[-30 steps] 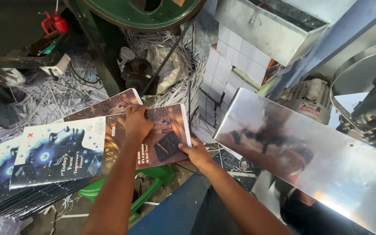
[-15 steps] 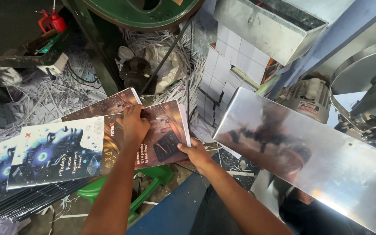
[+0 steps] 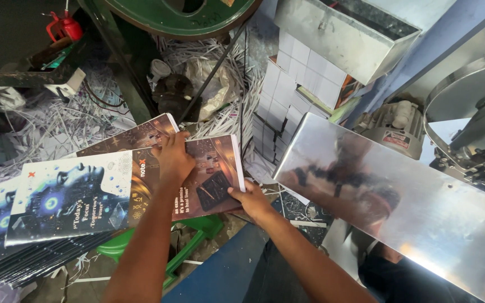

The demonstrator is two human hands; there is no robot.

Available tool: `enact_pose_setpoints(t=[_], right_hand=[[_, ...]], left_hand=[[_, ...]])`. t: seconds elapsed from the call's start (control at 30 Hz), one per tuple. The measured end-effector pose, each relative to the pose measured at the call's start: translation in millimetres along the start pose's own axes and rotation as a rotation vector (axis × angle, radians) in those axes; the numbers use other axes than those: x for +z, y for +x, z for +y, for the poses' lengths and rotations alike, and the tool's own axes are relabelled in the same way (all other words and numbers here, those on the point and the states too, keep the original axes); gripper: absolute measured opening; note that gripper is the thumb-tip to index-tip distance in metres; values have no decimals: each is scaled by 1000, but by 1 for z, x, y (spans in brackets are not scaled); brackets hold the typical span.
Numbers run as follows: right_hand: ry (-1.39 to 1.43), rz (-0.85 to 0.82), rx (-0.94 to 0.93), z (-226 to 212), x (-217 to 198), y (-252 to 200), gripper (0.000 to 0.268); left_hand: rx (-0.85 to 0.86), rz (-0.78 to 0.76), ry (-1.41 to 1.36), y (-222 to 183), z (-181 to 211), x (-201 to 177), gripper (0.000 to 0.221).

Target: The person feeds printed book covers into a stitching machine, aligns them under the needle, and operates the machine to stitch the covers. The person then removes the stitched covers and stacks them on a nearby surface.

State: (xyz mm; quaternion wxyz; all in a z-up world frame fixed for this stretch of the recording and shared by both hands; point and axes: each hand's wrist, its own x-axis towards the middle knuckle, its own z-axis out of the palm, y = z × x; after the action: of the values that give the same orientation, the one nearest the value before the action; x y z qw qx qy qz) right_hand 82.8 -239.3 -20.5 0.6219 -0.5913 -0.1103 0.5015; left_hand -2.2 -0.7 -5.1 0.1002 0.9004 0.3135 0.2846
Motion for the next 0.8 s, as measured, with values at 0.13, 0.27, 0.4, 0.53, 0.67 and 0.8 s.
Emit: enact_pose_setpoints(t=[0.13, 0.27, 0.4, 0.53, 0.67, 0.8], right_hand=[[-48, 64, -56, 3, 0, 4, 74], [-42, 37, -299, 12, -5, 8, 98], [53, -64, -334, 20, -10, 2, 84], [118, -154, -39, 16, -14, -14, 62], [-16, -169, -8, 14, -14, -24, 46], [21, -163, -136, 30, -8, -38, 36]], left_hand=[[-77, -162, 51, 12, 4, -2, 48], [-124, -154, -37, 18, 1, 0, 46], [-148, -127, -170, 19, -10, 0, 44], [-166, -169, -211, 21, -8, -6, 42], [-239, -287, -180, 23, 4, -17, 38], [-129, -339, -175, 22, 9, -25, 33]])
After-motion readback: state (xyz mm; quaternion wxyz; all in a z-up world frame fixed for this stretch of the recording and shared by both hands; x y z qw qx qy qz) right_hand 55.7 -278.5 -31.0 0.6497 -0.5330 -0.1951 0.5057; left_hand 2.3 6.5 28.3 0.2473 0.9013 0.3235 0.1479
